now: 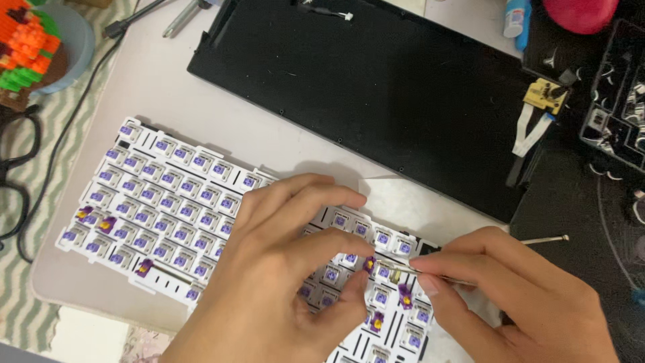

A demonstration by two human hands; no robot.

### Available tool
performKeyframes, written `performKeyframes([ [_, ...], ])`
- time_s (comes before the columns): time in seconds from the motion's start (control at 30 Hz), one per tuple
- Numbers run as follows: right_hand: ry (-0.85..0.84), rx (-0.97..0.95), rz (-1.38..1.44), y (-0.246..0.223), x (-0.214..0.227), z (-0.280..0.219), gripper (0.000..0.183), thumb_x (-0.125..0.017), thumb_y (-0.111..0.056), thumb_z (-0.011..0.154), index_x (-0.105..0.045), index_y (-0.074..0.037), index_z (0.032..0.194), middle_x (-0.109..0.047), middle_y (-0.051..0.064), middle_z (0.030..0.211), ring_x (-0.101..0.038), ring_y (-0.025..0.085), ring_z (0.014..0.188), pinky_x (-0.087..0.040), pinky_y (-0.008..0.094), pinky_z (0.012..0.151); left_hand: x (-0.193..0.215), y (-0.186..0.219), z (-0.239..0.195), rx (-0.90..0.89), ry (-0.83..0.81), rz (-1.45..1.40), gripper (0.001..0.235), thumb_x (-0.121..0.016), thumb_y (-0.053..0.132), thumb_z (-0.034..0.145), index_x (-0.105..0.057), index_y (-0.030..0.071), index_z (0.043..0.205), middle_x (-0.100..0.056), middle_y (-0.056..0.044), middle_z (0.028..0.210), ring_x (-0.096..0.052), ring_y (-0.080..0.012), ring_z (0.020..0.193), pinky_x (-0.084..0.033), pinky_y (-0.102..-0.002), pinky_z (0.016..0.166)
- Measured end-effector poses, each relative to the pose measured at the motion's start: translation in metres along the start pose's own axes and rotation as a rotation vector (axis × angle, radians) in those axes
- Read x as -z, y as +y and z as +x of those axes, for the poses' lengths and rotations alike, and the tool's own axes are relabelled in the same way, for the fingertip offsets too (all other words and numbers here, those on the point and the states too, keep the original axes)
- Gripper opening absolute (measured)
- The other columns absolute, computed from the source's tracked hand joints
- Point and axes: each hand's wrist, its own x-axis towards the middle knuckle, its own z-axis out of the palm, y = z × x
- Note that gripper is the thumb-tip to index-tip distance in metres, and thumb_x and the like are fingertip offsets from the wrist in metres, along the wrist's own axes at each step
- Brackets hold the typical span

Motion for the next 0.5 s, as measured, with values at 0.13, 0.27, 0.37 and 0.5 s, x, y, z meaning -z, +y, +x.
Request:
performKeyframes([
  [0.13,-0.009,-0.099,-0.006,-0.005,-0.003,0.0,0.015,-0.083,-0.03,0.093,-0.096,-0.028,0.1,-0.088,-0.012,0.094,-0.069,0.002,0.052,-0.052,0.023,0.047,-0.006,-0.006,0.0,0.002,0.016,0.018,0.016,-0.082,0.021,0.086,-0.082,0.019,0.101,-0.077,-0.003,0.139,-0.069,-0.0311,0.139,-0.047,-0.056,0.113],
  [0.27,0.007,-0.09,0.025,0.001,-0.006,-0.002,0.014,-0.085,-0.03,0.092,-0.095,-0.028,0.1,-0.087,-0.013,0.094,-0.074,0.0,0.062,-0.055,0.02,0.053,-0.008,-0.008,0.0,0.016,0.004,0.033,0.017,-0.082,0.021,0.084,-0.082,0.021,0.101,-0.078,0.0,0.139,-0.069,-0.0292,0.138,-0.046,-0.055,0.109],
  [0.37,-0.012,-0.069,0.023,0.004,-0.007,-0.001,0.014,-0.084,-0.031,0.093,-0.095,-0.029,0.102,-0.086,-0.013,0.095,-0.075,-0.001,0.065,-0.054,0.02,0.057,-0.01,-0.009,0.0,0.006,0.018,0.056,0.019,-0.082,0.021,0.081,-0.081,0.022,0.099,-0.078,0.002,0.137,-0.07,-0.0278,0.137,-0.046,-0.053,0.108],
  [0.5,0.002,-0.083,0.033,-0.007,-0.005,0.001,0.012,-0.082,-0.026,0.096,-0.093,-0.023,0.098,-0.084,-0.009,0.093,-0.076,0.003,0.069,-0.057,0.023,0.063,-0.009,-0.007,0.0,0.032,-0.001,0.044,0.015,-0.082,0.022,0.084,-0.083,0.021,0.099,-0.079,0.002,0.136,-0.069,-0.0285,0.139,-0.047,-0.055,0.109],
])
